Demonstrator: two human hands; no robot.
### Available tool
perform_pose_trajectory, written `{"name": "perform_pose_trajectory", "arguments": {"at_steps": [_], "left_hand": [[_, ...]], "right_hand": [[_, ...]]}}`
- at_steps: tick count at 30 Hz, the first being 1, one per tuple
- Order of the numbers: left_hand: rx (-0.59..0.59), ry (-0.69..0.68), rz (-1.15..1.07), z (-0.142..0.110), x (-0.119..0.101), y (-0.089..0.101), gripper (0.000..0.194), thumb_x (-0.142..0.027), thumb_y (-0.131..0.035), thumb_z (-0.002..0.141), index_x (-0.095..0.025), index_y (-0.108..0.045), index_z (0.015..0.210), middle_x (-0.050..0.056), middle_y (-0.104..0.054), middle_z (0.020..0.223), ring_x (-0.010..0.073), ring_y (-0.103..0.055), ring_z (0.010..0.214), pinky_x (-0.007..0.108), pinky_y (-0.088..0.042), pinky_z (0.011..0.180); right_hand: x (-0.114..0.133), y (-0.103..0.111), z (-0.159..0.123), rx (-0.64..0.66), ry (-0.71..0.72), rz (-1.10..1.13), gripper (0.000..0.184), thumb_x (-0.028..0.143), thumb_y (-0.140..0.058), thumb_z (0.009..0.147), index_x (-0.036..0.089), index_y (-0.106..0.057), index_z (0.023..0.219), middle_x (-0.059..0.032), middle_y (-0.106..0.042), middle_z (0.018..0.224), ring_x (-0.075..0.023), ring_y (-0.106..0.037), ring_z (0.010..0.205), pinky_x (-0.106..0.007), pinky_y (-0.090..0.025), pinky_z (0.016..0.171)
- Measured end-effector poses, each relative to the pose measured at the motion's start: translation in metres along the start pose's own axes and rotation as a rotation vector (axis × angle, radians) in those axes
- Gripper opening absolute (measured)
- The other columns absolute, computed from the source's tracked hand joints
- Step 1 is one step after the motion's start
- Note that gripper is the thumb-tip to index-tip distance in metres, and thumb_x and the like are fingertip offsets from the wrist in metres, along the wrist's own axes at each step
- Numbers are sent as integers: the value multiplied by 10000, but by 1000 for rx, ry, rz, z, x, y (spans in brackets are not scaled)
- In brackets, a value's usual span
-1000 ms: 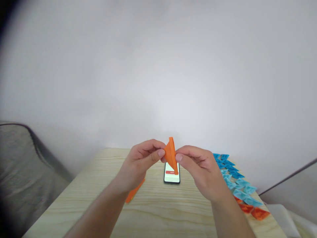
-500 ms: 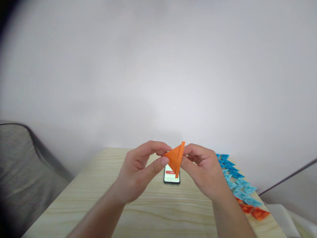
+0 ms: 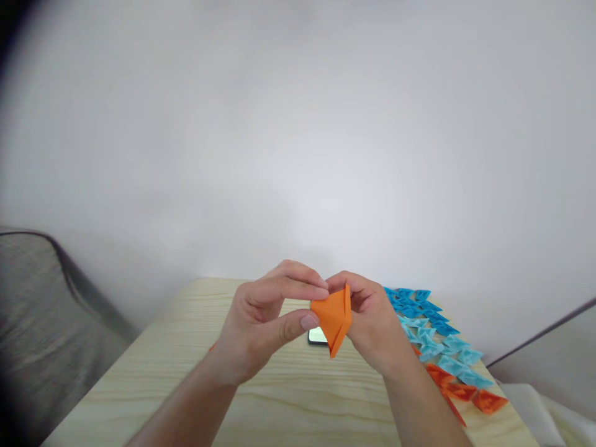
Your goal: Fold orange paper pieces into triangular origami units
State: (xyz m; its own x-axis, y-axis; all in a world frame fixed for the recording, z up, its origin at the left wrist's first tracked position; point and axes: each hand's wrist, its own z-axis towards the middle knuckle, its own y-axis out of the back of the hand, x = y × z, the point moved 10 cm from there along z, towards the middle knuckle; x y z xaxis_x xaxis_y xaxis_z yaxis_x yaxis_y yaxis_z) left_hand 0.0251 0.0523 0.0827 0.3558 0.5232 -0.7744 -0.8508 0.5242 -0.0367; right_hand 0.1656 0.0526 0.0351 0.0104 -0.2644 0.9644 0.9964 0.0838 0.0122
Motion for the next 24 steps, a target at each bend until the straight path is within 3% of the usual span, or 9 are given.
{"name": "perform_pose_trajectory", "arguments": {"at_steps": [3,6,10,13,24], "left_hand": [[-1,-13,8,0,-3,2,201,-210,-826,851,-280,-839,1039,78,-759,1074,231,-668,1059,411,-520,1001],[-26,9,21,0,-1,6,174,-210,-806,872,-270,-837,1032,75,-768,1063,233,-667,1081,408,-517,1005],[-76,35,56,0,3,13,137,-235,-804,877,-254,-840,1008,76,-768,1050,230,-680,1055,402,-523,996],[-79,64,74,0,6,14,136,-264,-800,882,-250,-843,1010,82,-770,1057,237,-682,1057,397,-529,983],[-76,99,125,-1,12,13,160,-296,-712,959,-216,-823,1043,64,-761,1060,192,-683,1021,317,-517,917]], "right_hand": [[13,4,-1,-79,75,-89,330,340,-902,738,237,-713,989,-9,-705,805,-172,-640,721,-282,-526,643],[28,10,-5,-181,182,-166,316,298,-864,790,261,-719,1068,-51,-739,984,-217,-696,882,-342,-584,765],[52,12,-17,-269,452,-309,202,201,-803,847,307,-781,1017,-64,-711,1166,-265,-672,1104,-435,-564,937],[59,9,-24,-294,575,-385,230,155,-784,854,343,-802,986,-50,-715,1124,-258,-677,1061,-438,-543,920],[52,7,-22,-277,551,-318,172,146,-741,899,291,-780,984,-47,-719,958,-227,-672,904,-392,-525,789]]}}
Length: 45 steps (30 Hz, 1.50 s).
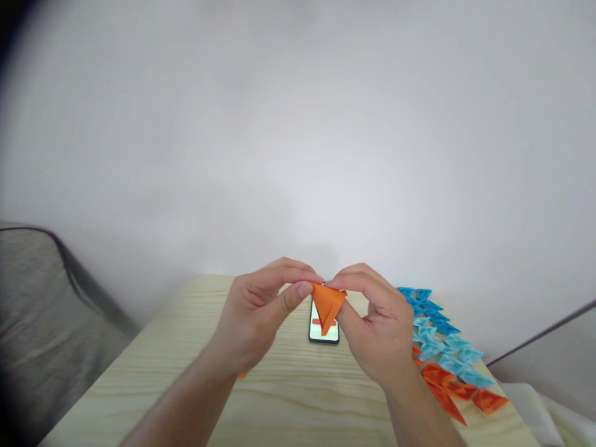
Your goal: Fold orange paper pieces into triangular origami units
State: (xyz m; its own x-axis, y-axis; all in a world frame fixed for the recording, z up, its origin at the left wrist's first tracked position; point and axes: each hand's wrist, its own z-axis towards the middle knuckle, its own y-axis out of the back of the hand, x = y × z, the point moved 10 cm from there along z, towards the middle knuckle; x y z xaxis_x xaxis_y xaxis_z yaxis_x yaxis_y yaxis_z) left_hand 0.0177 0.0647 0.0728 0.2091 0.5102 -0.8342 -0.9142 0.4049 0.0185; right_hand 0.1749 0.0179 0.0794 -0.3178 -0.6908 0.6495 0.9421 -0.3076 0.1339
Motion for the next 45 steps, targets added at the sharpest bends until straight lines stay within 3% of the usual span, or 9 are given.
{"name": "perform_pose_trajectory", "arguments": {"at_steps": [8,14,20,26,28,34,38,41,45], "left_hand": [[-48,10,69,1,1,4,163,-320,-689,971,-183,-772,937,41,-738,941,177,-663,934,313,-493,883],[-57,111,147,1,13,5,180,-325,-625,1000,-200,-732,925,16,-739,904,170,-641,893,313,-468,866],[-68,135,201,2,16,4,193,-338,-583,1017,-210,-698,929,-8,-718,889,146,-623,852,291,-469,814],[-94,130,326,2,18,7,208,-352,-551,1032,-230,-681,924,-23,-701,861,134,-610,803,281,-464,746],[-90,156,326,1,23,8,227,-395,-538,1038,-242,-682,953,-19,-696,848,139,-619,795,287,-467,738],[-15,200,94,0,31,-1,384,-478,-606,1000,-329,-560,1352,-17,-701,828,160,-650,775,309,-478,733],[-28,182,33,1,27,-1,294,-384,-644,990,-293,-592,1264,-10,-703,824,159,-658,782,316,-480,759],[-17,190,-14,2,27,-4,194,-357,-647,985,-251,-629,1147,-5,-696,773,164,-656,770,314,-481,741],[-30,211,-48,3,27,-3,163,-347,-670,966,-216,-656,1061,5,-698,777,156,-644,737,307,-485,718]], "right_hand": [[-16,-5,-3,50,-125,32,77,212,-734,923,277,-768,946,-23,-731,924,-193,-674,852,-346,-524,774],[-38,-9,-7,142,-343,3,66,283,-728,938,281,-772,988,-13,-740,916,-172,-668,826,-299,-519,737],[-32,-15,-1,171,-314,20,37,259,-730,919,258,-766,912,-19,-684,950,-169,-633,866,-283,-530,736],[-47,-20,-10,203,-485,19,113,328,-753,910,245,-765,985,-5,-727,844,-152,-651,767,-270,-510,685],[-50,-19,-10,175,-494,66,163,325,-773,894,247,-753,1036,2,-729,809,-151,-661,755,-265,-513,684],[-56,-21,-8,132,-543,257,257,338,-783,888,230,-699,1105,-1,-725,772,-156,-672,714,-299,-541,723],[-49,-26,-9,134,-553,280,302,274,-747,910,269,-650,1196,21,-719,746,-163,-664,721,-320,-538,747],[-37,-24,-7,109,-466,251,346,221,-719,924,307,-642,1250,38,-720,748,-158,-669,750,-312,-536,769],[-35,-24,-8,171,-387,276,217,198,-730,896,264,-733,1102,-5,-761,836,-173,-696,782,-318,-561,743]]}}
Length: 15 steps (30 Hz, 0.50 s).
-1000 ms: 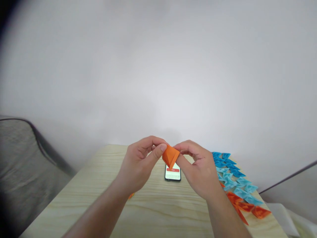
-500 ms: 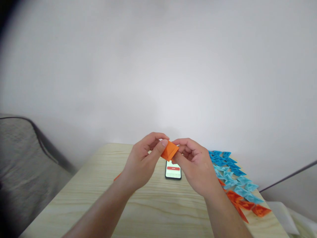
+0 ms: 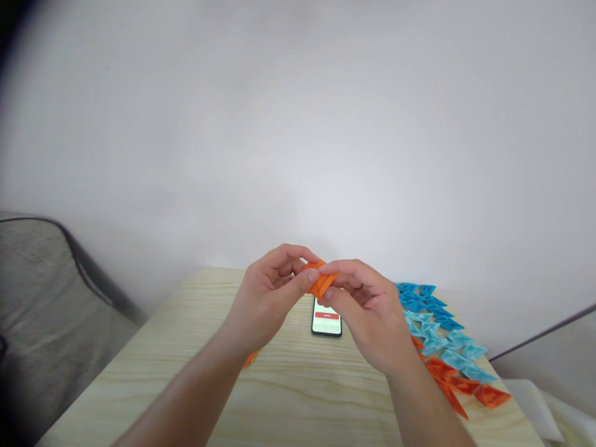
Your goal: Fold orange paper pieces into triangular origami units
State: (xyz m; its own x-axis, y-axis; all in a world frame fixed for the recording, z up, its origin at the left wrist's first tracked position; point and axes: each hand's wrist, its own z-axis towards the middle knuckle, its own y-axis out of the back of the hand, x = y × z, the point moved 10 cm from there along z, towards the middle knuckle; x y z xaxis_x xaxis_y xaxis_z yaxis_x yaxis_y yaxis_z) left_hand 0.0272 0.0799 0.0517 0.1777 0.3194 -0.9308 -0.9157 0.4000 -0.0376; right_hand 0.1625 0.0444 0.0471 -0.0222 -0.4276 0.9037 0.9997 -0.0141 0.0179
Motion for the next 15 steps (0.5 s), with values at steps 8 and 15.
{"name": "perform_pose_trajectory", "arguments": {"at_steps": [8,15], "left_hand": [[-67,9,14,-1,-1,5,144,-314,-723,912,-196,-690,989,5,-673,780,150,-642,742,289,-508,704],[33,9,-85,-2,-4,-2,155,-268,-725,901,-187,-670,1021,29,-715,854,172,-697,789,319,-537,754]], "right_hand": [[-17,2,1,31,-116,129,157,276,-726,927,257,-736,1083,-27,-789,896,-198,-724,755,-380,-598,745],[-9,2,0,18,-92,79,144,271,-732,932,256,-735,1075,-16,-769,844,-181,-700,807,-327,-552,767]]}}
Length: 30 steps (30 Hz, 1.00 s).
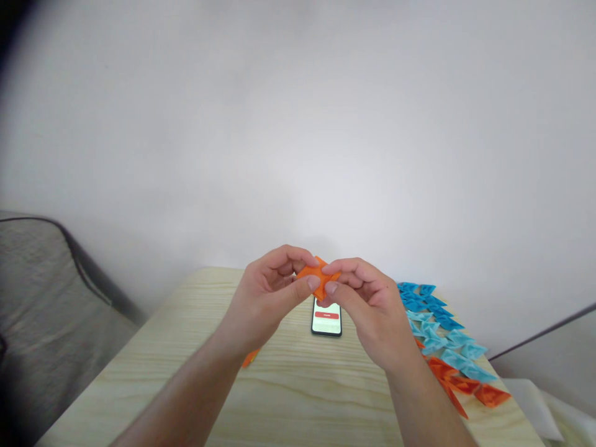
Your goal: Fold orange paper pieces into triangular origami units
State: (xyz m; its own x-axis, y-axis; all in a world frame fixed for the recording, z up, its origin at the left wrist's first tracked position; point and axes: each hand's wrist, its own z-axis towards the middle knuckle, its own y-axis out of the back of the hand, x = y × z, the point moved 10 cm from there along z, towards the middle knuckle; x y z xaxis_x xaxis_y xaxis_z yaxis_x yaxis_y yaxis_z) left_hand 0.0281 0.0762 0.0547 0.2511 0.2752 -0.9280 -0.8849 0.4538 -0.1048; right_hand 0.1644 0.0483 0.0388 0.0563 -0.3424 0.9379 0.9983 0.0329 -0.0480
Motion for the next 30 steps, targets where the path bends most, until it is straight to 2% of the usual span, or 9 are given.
{"name": "perform_pose_trajectory", "arguments": {"at_steps": [3,9,14,19,25,30], "left_hand": [[27,-8,-4,-1,-2,-2,169,-196,-717,878,-198,-669,1039,41,-735,937,167,-688,844,315,-526,782],[-21,-3,49,1,-1,4,203,-172,-717,839,-204,-660,1031,39,-731,958,156,-658,835,286,-497,729],[-3,-5,84,0,2,2,216,-174,-709,847,-211,-657,1053,51,-739,1027,176,-681,909,306,-518,791],[-11,-14,147,1,0,2,236,-145,-689,831,-214,-663,1055,46,-744,1026,180,-690,919,302,-517,786],[-40,-22,209,0,-3,4,241,-201,-731,822,-226,-662,1051,37,-753,1013,189,-690,933,311,-506,794],[27,-40,152,-2,-6,0,228,-156,-665,858,-239,-667,1071,31,-757,1019,180,-682,906,330,-501,820]], "right_hand": [[4,1,-1,0,15,-12,124,249,-721,933,267,-744,1054,-6,-756,846,-175,-689,812,-317,-548,764],[12,1,-2,17,16,-152,94,153,-724,878,240,-758,869,-10,-736,843,-168,-686,816,-278,-543,721],[12,-2,-2,43,40,-144,164,143,-701,881,256,-755,986,-15,-741,883,-172,-692,826,-283,-557,720],[9,0,-2,50,50,-167,86,162,-690,901,239,-726,894,-12,-710,851,-166,-672,808,-279,-537,711],[11,-1,-2,59,47,-197,32,232,-707,933,245,-736,930,-11,-717,866,-166,-662,830,-285,-522,750],[6,0,-1,30,-1,-141,48,285,-755,915,244,-742,938,-13,-739,868,-168,-670,824,-294,-522,754]]}}
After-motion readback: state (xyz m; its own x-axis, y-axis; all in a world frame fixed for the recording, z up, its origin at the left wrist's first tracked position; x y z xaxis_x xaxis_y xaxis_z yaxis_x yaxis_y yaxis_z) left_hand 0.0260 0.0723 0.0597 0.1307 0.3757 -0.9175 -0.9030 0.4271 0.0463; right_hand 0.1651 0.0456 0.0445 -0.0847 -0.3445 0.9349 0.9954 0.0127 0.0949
